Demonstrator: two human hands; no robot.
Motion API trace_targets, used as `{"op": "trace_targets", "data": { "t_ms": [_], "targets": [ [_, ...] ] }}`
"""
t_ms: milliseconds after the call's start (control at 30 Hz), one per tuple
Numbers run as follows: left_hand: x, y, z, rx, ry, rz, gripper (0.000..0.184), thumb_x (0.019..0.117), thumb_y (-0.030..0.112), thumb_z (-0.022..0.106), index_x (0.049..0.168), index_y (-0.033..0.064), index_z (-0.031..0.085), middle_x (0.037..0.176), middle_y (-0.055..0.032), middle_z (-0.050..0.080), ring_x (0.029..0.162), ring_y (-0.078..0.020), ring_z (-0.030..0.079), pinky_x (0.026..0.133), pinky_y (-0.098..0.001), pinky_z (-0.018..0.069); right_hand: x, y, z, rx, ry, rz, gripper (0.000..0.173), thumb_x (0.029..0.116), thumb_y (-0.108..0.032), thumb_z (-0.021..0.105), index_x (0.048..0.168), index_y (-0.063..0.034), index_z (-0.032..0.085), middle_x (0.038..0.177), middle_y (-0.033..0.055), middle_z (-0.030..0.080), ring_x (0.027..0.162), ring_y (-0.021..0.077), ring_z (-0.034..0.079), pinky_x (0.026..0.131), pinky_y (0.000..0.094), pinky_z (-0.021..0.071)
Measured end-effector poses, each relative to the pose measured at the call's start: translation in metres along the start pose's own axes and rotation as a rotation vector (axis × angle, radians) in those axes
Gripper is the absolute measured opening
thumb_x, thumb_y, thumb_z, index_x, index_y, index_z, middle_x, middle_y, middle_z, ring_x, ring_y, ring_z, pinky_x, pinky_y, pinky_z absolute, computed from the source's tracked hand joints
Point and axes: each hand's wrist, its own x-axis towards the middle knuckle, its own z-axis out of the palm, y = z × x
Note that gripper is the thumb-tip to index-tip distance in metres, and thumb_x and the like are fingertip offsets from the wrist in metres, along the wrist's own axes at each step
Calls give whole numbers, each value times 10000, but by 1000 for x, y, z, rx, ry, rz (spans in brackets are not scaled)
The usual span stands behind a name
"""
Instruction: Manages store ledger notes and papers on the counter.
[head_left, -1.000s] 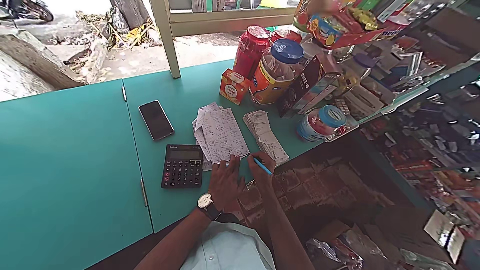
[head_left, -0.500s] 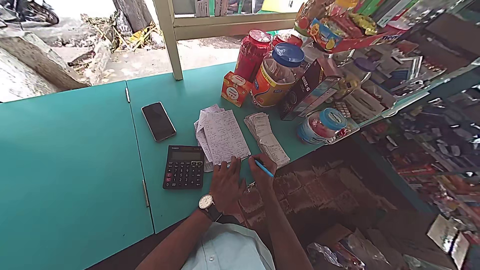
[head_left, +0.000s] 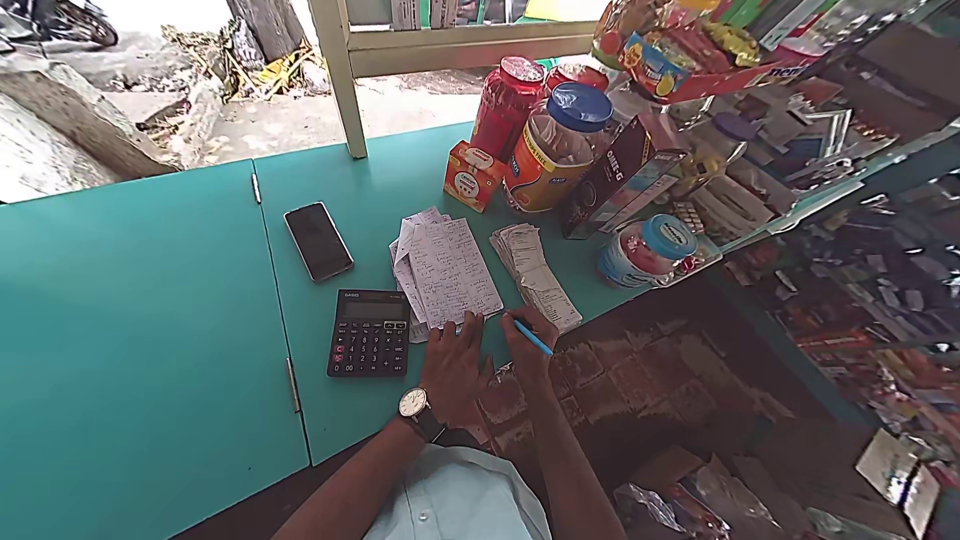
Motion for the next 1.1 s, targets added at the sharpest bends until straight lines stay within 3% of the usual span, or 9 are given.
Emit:
{"op": "trace_targets", "data": {
  "t_ms": [767, 967, 1033, 1100],
  "targets": [
    [0, 2, 0, -10, -22, 1, 708, 971, 516, 370, 1550, 115, 430, 1549, -95, 481, 1140, -325, 581, 860, -486, 446, 1, -2, 0, -62, -5, 5, 89, 815, -91, 675, 770, -34, 727, 687, 23, 665, 607, 34, 603, 562, 194, 495],
    [0, -1, 0, -50, 28, -3, 707, 961, 530, 418, 1550, 140, 434, 1516, -109, 508, 1141, -330, 591, 871, -489, 467, -5, 5, -2, 251, 108, 11, 38, 821, -4, 650, 828, -8, 688, 716, -40, 663, 620, -36, 595, 583, 133, 512],
    [-2, -5, 3, -203, 203, 1, 579, 985, 421, 458, 1490, 145, 516, 1363, -136, 607, 1068, -322, 619, 857, -460, 498, -4, 4, -3, 332, 125, 25, 61, 845, 1, 649, 889, 4, 691, 748, -43, 687, 625, -22, 623, 580, 155, 542],
    [-7, -10, -5, -557, 425, -23, 375, 1000, 161, 474, 1312, 31, 636, 1116, -155, 676, 1005, -284, 660, 893, -414, 551, -2, 0, -3, 384, 105, 66, 127, 886, -12, 657, 1005, 30, 670, 802, -26, 704, 640, 12, 646, 577, 188, 566]
  ]
}}
